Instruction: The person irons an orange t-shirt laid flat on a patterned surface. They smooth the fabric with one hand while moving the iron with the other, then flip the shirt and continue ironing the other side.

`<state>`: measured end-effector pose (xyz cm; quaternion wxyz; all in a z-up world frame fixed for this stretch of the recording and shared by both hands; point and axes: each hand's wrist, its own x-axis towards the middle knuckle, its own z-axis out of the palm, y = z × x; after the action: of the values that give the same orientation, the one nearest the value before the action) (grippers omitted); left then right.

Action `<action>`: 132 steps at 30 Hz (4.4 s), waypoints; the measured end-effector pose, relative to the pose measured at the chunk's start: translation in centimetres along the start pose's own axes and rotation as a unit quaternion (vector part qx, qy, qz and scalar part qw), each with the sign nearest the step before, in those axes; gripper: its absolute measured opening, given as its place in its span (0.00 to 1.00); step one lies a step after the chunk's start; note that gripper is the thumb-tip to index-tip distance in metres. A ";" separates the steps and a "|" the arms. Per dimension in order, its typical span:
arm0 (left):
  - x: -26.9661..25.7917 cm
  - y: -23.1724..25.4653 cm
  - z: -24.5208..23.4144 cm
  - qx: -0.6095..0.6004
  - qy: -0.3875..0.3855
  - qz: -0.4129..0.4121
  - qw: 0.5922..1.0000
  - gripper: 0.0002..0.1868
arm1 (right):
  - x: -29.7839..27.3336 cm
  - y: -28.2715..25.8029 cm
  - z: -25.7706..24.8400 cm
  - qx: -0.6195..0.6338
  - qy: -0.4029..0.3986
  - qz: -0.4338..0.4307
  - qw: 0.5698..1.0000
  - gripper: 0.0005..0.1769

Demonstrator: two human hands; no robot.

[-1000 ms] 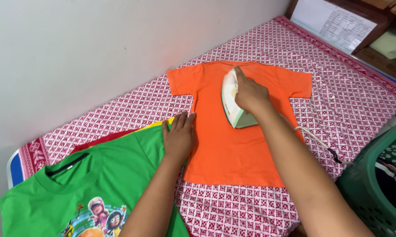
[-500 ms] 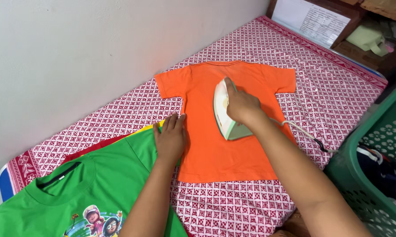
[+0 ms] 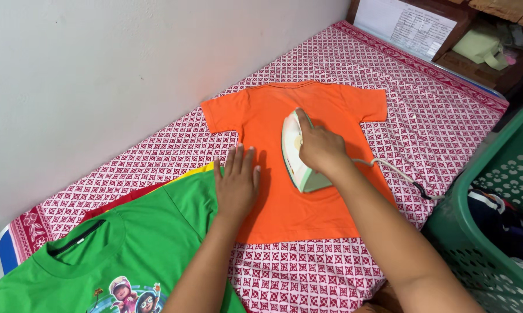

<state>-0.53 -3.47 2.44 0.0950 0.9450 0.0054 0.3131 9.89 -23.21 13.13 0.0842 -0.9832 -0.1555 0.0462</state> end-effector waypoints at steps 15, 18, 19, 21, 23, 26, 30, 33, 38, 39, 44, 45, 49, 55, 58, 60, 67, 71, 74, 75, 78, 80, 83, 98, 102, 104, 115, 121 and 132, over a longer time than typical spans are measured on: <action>-1.0 -0.3 1.3 0.002 -0.038 0.018 0.999 0.27 | 4.4 -0.3 -1.3 0.016 -0.037 0.026 0.999 0.53; -1.0 -0.3 1.4 0.002 -0.037 0.016 0.999 0.27 | 1.2 -0.3 -1.4 0.020 -0.051 0.024 0.998 0.53; -1.0 -0.3 1.4 0.000 -0.035 0.016 0.999 0.27 | 0.1 -0.2 -1.4 0.016 -0.050 0.020 0.998 0.53; -1.1 -0.3 1.4 -0.004 -0.035 0.014 0.999 0.27 | -2.4 0.0 -1.3 0.010 -0.050 0.014 0.999 0.52; -1.0 -0.3 1.5 -0.005 -0.033 0.014 0.999 0.27 | -4.5 0.2 -1.2 0.008 -0.049 0.005 0.999 0.53; -1.1 -0.4 1.6 -0.002 -0.034 0.014 0.999 0.27 | -6.3 0.5 -1.1 -0.003 -0.058 0.001 0.998 0.54; -1.1 -0.3 1.5 -0.003 -0.029 0.012 0.999 0.26 | -5.6 0.6 -0.9 -0.004 -0.043 -0.004 0.999 0.53; -1.1 -0.4 1.6 -0.004 -0.028 0.013 1.000 0.27 | -3.0 0.5 -0.4 0.003 -0.017 -0.013 1.000 0.52; -1.1 -0.4 1.6 -0.005 -0.023 0.013 1.000 0.26 | 3.2 -0.3 -0.6 -0.003 0.008 -0.011 1.000 0.49; -1.1 -0.4 1.6 -0.003 -0.022 0.016 1.000 0.26 | 4.1 -0.5 -0.8 0.005 0.006 -0.008 1.000 0.49; -1.0 -0.4 1.5 -0.010 -0.041 0.004 0.999 0.26 | 6.1 -1.3 -1.9 0.025 -0.007 0.002 1.000 0.49; -1.0 -0.4 1.5 -0.010 -0.045 0.003 0.999 0.26 | 6.0 -1.4 -2.0 0.023 -0.010 0.005 1.000 0.49; -1.0 -0.6 1.5 -0.007 -0.043 0.008 0.999 0.27 | 4.6 -1.5 -2.0 0.014 -0.028 0.009 0.999 0.49; -1.0 -0.5 1.5 -0.014 -0.048 -0.001 0.999 0.25 | -0.8 -1.3 -1.0 -0.009 -0.026 -0.016 0.999 0.53; -1.0 -0.5 1.5 -0.014 -0.044 -0.004 0.999 0.25 | -4.7 -1.6 -0.6 -0.017 -0.031 -0.032 0.999 0.54; -1.0 -0.5 1.5 -0.018 -0.044 -0.013 0.999 0.25 | -7.1 -2.0 -0.4 -0.017 -0.032 -0.042 0.998 0.54; -0.8 -0.5 1.6 -0.040 -0.044 -0.037 0.998 0.25 | -7.1 -2.7 -0.7 -0.005 -0.013 -0.064 0.998 0.54; -0.8 -0.5 1.3 -0.047 -0.047 -0.043 0.997 0.25 | -2.6 -3.5 -0.3 -0.008 -0.009 -0.045 0.999 0.53; -0.7 -0.5 1.3 -0.050 -0.042 -0.043 0.997 0.25 | 1.5 -3.9 -0.3 -0.002 -0.001 -0.030 1.000 0.52; -0.7 -0.4 1.2 -0.049 -0.040 -0.043 0.997 0.25 | 2.7 -4.0 -0.2 0.004 -0.007 -0.021 1.000 0.52; -0.7 -0.4 1.2 -0.054 -0.038 -0.041 0.997 0.24 | 5.9 -4.3 -0.2 0.010 0.005 -0.014 1.000 0.51; -0.8 -0.4 1.2 -0.052 -0.040 -0.040 0.997 0.24 | 7.0 -4.4 -0.1 0.002 0.047 -0.036 0.998 0.51; -0.6 -0.5 1.3 -0.046 -0.039 -0.041 0.997 0.24 | 7.3 -4.6 -0.1 0.008 0.024 -0.019 0.999 0.52; -0.8 -0.8 1.9 -0.038 -0.041 -0.040 0.998 0.25 | -6.2 -4.1 0.3 -0.012 0.006 -0.058 0.998 0.53; -1.0 -1.0 2.4 -0.026 -0.041 -0.036 0.998 0.25 | -9.5 -4.4 0.0 -0.028 -0.018 -0.065 0.997 0.53; -1.1 -1.0 2.6 -0.027 -0.036 -0.034 0.998 0.25 | -10.2 -4.5 -0.1 -0.031 -0.030 -0.064 0.997 0.53; -0.6 -0.7 1.7 0.116 0.019 -0.128 0.985 0.11 | -2.1 -5.9 1.4 -0.015 0.014 -0.060 0.998 0.52; -0.7 -1.2 2.4 0.124 0.037 -0.109 0.986 0.11 | 3.8 -6.9 0.9 0.011 0.026 -0.037 0.999 0.53; -0.4 -0.9 1.0 0.058 0.076 -0.121 0.988 0.14 | 2.2 -6.3 0.5 -0.009 0.019 -0.035 0.999 0.54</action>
<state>-0.25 -2.81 1.28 0.0766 0.9147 0.1446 0.3696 9.99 -16.55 13.62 0.0798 -0.9786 -0.1884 0.0229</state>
